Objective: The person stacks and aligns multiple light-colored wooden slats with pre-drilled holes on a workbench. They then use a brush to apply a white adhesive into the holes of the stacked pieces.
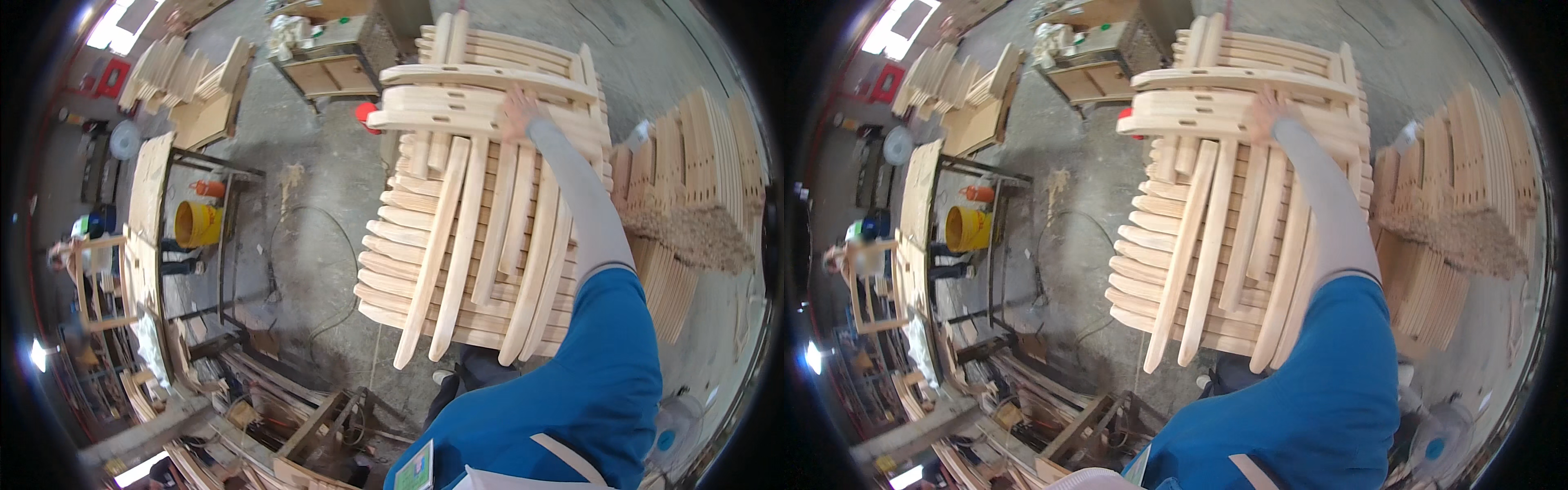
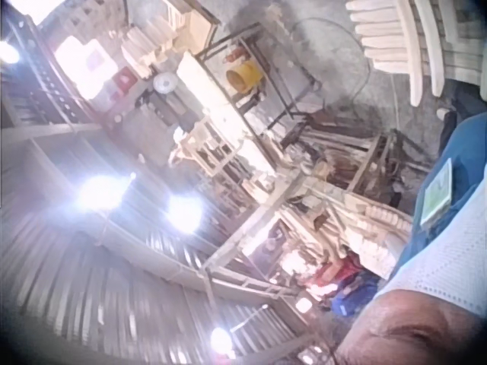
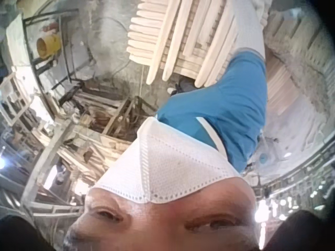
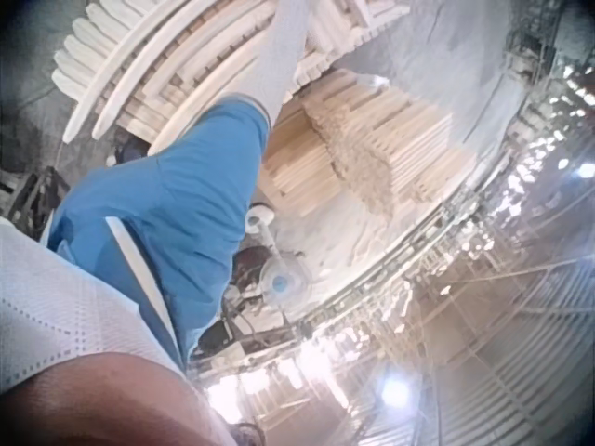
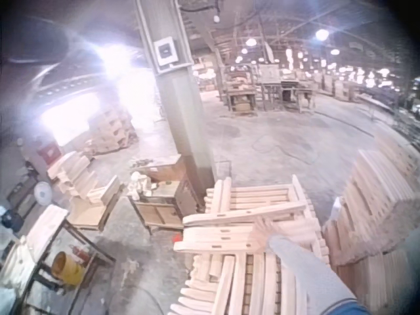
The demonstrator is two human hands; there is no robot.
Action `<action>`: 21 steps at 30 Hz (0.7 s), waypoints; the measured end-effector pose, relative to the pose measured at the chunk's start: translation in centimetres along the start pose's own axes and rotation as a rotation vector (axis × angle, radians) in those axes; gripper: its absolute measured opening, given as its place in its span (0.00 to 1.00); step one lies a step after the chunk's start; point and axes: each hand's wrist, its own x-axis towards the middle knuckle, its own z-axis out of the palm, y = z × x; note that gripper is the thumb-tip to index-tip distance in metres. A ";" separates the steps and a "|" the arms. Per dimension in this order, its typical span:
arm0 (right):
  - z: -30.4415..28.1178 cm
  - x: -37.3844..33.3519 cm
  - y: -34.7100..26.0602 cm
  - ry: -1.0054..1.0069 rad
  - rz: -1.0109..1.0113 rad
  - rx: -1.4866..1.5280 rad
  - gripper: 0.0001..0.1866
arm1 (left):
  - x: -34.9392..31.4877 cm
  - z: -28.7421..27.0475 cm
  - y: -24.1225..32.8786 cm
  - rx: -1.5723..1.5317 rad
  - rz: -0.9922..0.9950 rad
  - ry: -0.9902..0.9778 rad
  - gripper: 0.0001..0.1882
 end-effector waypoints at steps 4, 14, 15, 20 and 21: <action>2.7 -7.0 -2.6 -0.021 -0.076 0.248 0.50 | 0.4 -3.7 -2.9 -0.149 -0.028 0.094 0.34; 6.7 -28.9 -15.7 -0.079 -0.368 0.406 0.42 | -6.6 7.6 1.3 -0.216 0.541 -0.347 0.41; 5.6 -30.7 -17.0 -0.228 -0.433 0.435 0.40 | -7.1 7.7 1.6 -0.302 0.493 -0.350 0.41; 5.4 -36.8 -24.7 -0.976 -0.626 0.845 0.39 | -2.7 3.1 -1.3 -0.549 0.292 -0.067 0.39; 4.6 -37.6 -26.2 -1.061 -0.698 0.836 0.39 | -1.7 1.1 -2.6 -0.546 0.336 0.002 0.36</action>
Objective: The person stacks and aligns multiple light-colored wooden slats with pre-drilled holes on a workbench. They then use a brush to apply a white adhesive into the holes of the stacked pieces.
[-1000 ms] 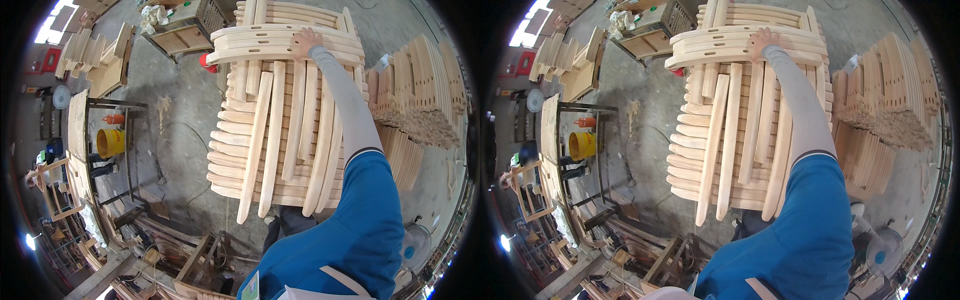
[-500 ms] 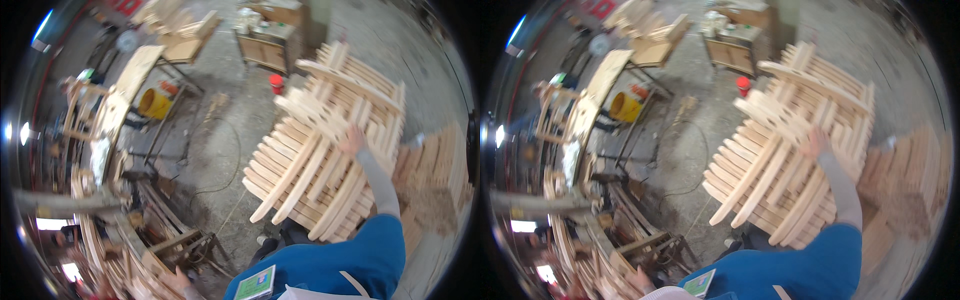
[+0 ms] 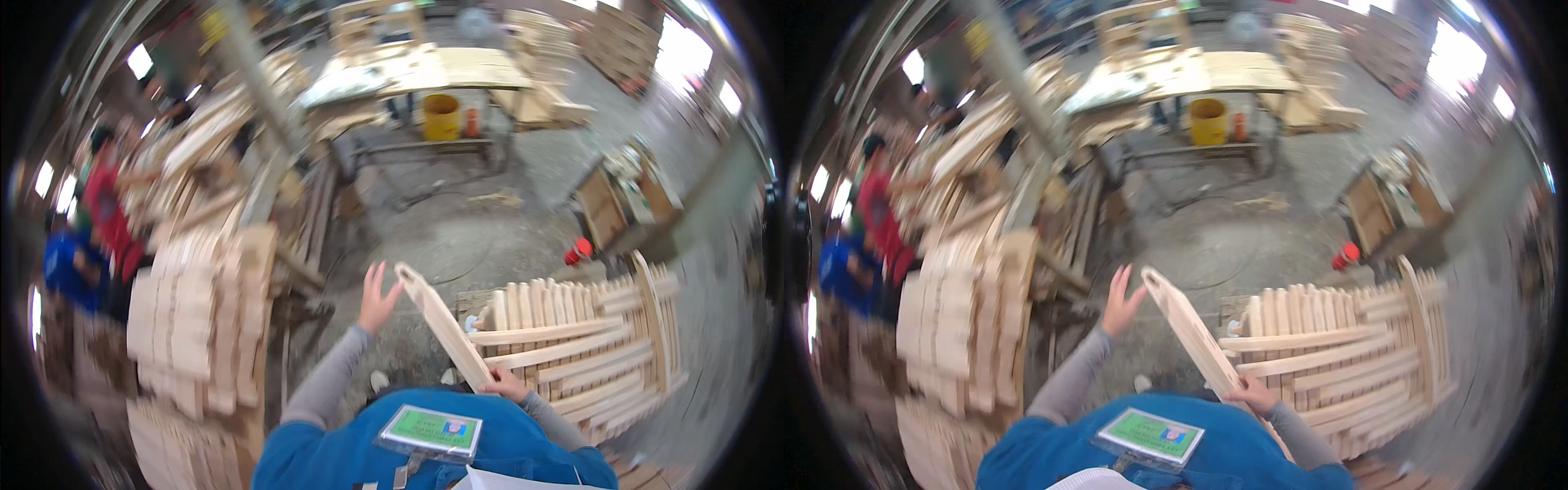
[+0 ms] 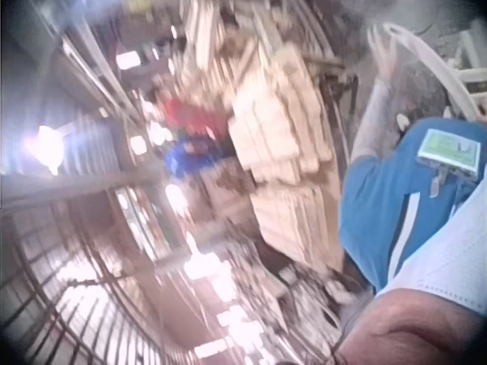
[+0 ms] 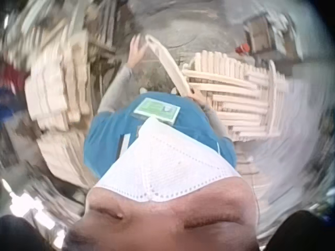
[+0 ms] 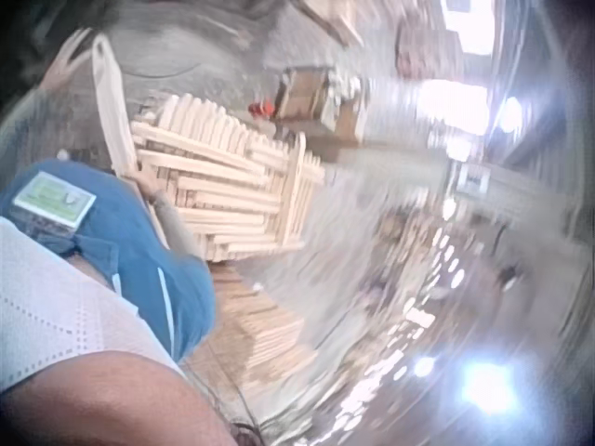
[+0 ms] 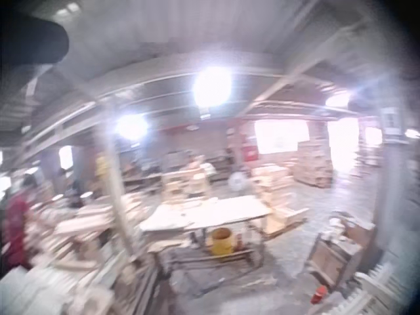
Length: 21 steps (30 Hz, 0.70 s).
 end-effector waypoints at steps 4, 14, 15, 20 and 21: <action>3.5 2.9 -7.7 -0.395 -0.079 0.113 0.37 | 0.8 -8.7 -0.3 -0.515 -0.057 0.064 0.26; 13.9 8.4 -13.1 -0.657 -0.191 -0.395 0.40 | -11.6 -22.8 -1.4 -0.130 -0.214 0.340 0.16; 14.3 8.9 -13.1 -0.637 -0.241 -0.477 0.40 | -12.7 -23.9 -1.6 0.074 -0.209 0.329 0.18; 18.2 8.9 -16.1 -0.443 -0.813 -1.112 0.45 | -11.9 -26.3 2.5 0.639 -0.037 -0.364 0.37; 19.5 8.3 -17.7 -0.375 -1.027 -1.293 0.46 | -11.8 -25.4 1.4 0.654 -0.056 -0.570 0.38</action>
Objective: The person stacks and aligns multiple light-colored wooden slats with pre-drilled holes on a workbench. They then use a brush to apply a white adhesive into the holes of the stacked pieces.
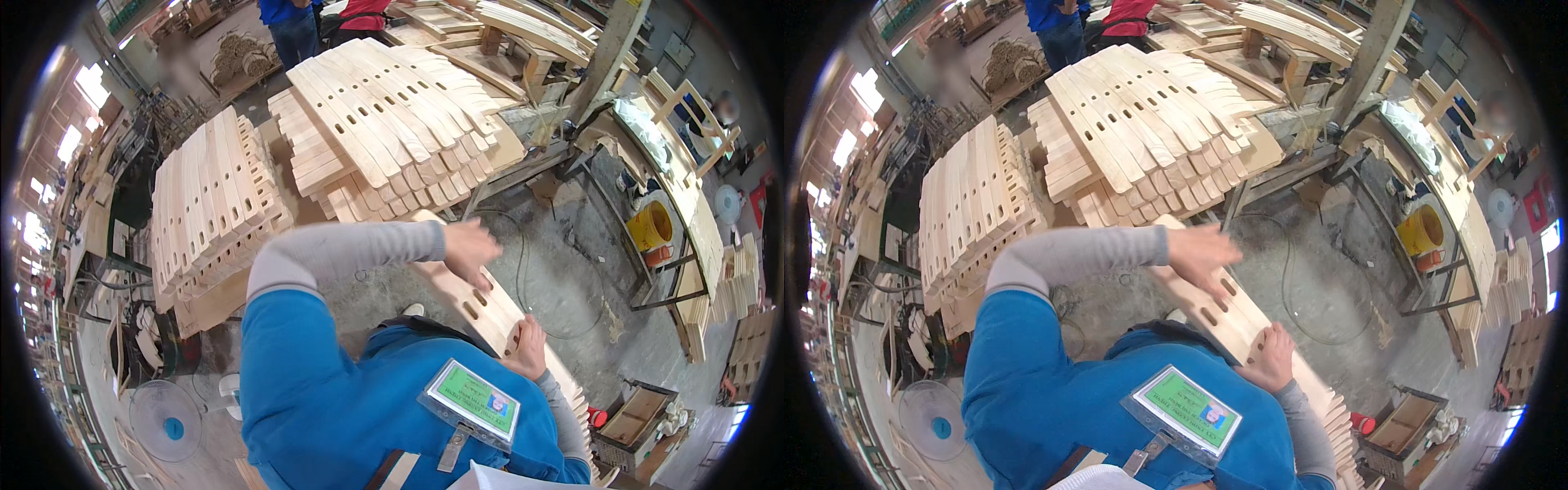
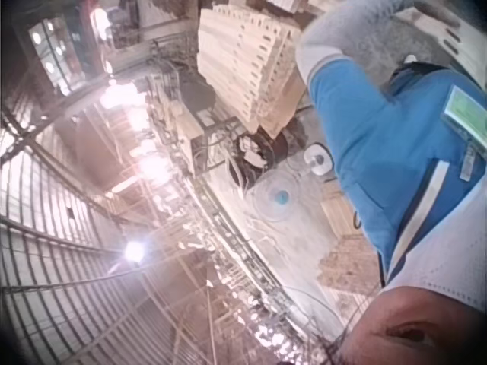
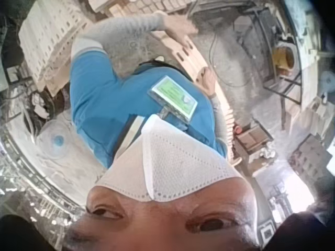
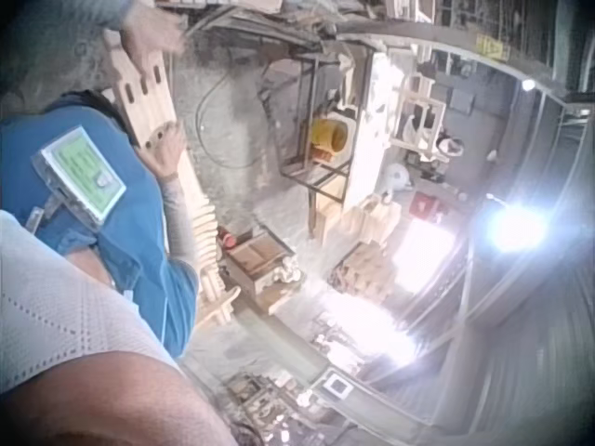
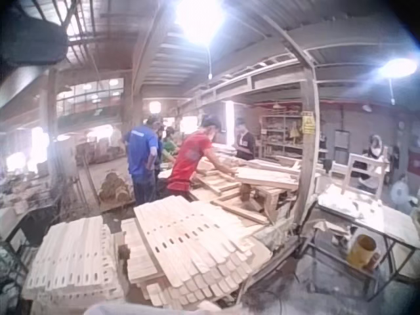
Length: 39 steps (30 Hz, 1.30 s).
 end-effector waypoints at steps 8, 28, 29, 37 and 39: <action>-11.1 10.7 -7.9 0.028 -0.559 -0.511 0.37 | 1.9 -0.8 -1.9 -1.283 0.239 -0.253 0.35; -6.5 39.0 -18.4 0.383 -0.440 1.128 0.28 | -10.3 -10.6 -18.6 -1.312 0.150 1.467 0.32; -6.3 41.5 -17.3 0.308 -0.424 1.188 0.29 | -10.1 -10.5 -19.1 -1.271 0.119 1.529 0.32; -10.0 57.7 -7.4 -0.343 -0.138 1.373 0.17 | -19.6 -5.6 -27.1 -1.351 -0.412 1.753 0.25; -10.5 62.1 -2.7 -0.380 -0.136 1.339 0.17 | -21.4 -4.3 -29.0 -1.385 -0.519 1.809 0.23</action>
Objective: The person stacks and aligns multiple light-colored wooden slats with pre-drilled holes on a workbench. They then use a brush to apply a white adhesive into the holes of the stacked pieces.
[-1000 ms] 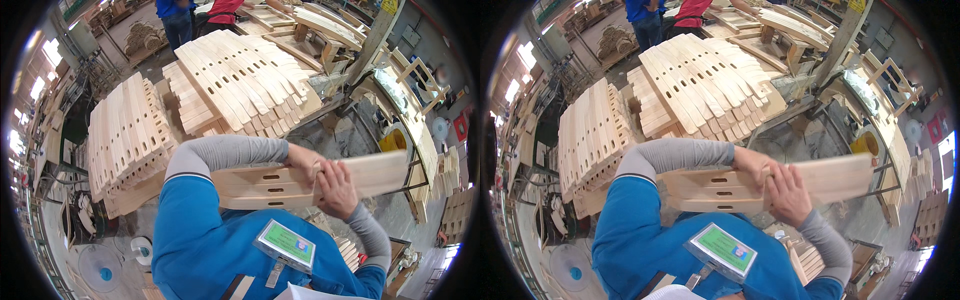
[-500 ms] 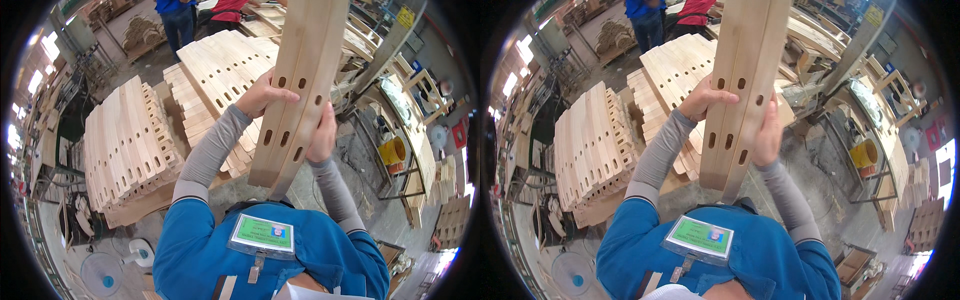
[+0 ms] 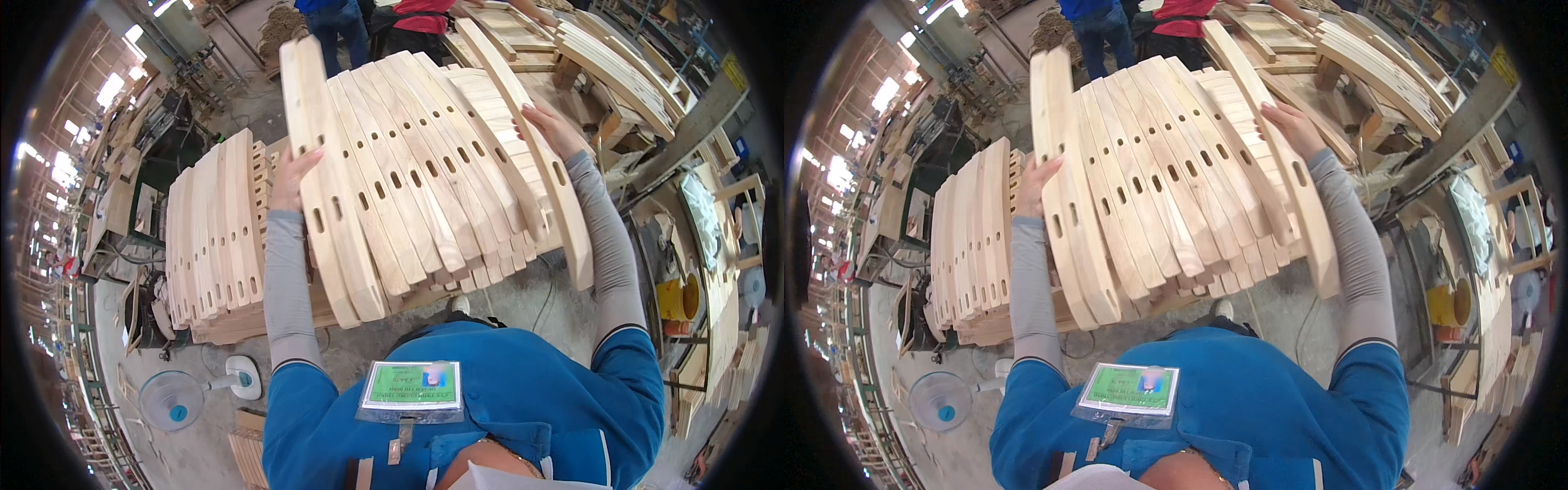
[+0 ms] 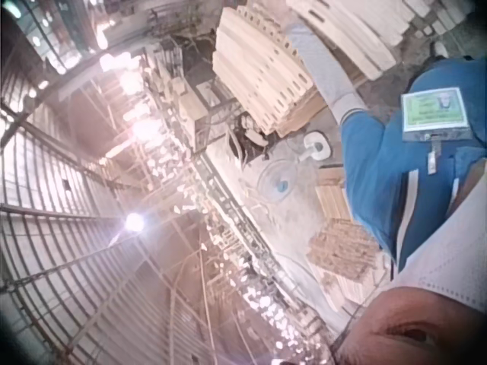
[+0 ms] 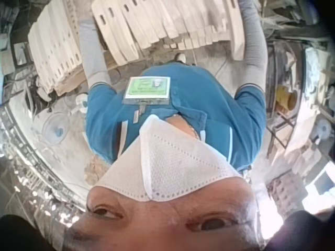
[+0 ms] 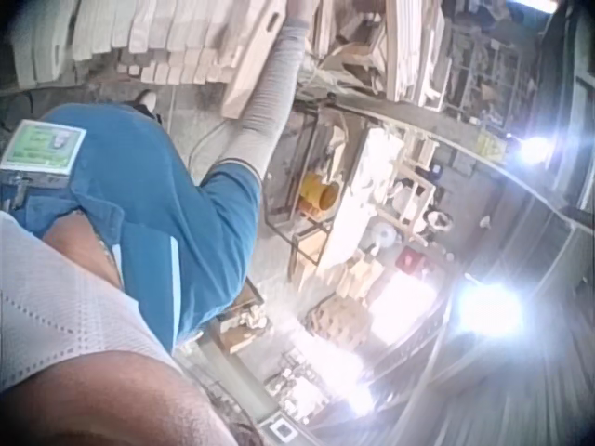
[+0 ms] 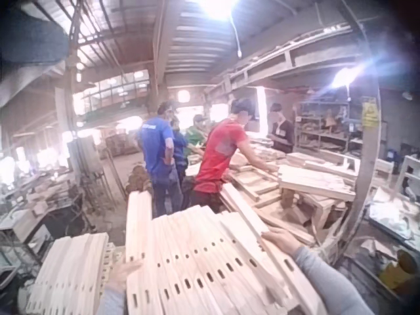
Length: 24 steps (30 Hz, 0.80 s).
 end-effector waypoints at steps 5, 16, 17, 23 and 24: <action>-4.8 6.2 2.3 -0.103 0.089 -0.103 0.17 | 2.6 -5.6 -1.4 0.083 -0.086 0.150 0.22; -6.0 12.2 8.1 -0.030 -0.024 -0.079 0.21 | 6.3 -5.5 -6.1 0.482 -0.159 0.196 0.25; -4.2 12.4 8.6 -0.041 0.030 -0.194 0.21 | 5.5 -6.8 -5.8 0.695 -0.139 0.201 0.26; -2.6 10.8 7.0 0.022 -0.046 -0.560 0.24 | 4.6 -7.2 -8.4 0.632 0.128 0.222 0.26; -3.1 9.7 7.2 -0.047 0.046 -0.405 0.26 | 4.4 -7.0 -8.5 0.580 0.133 0.214 0.26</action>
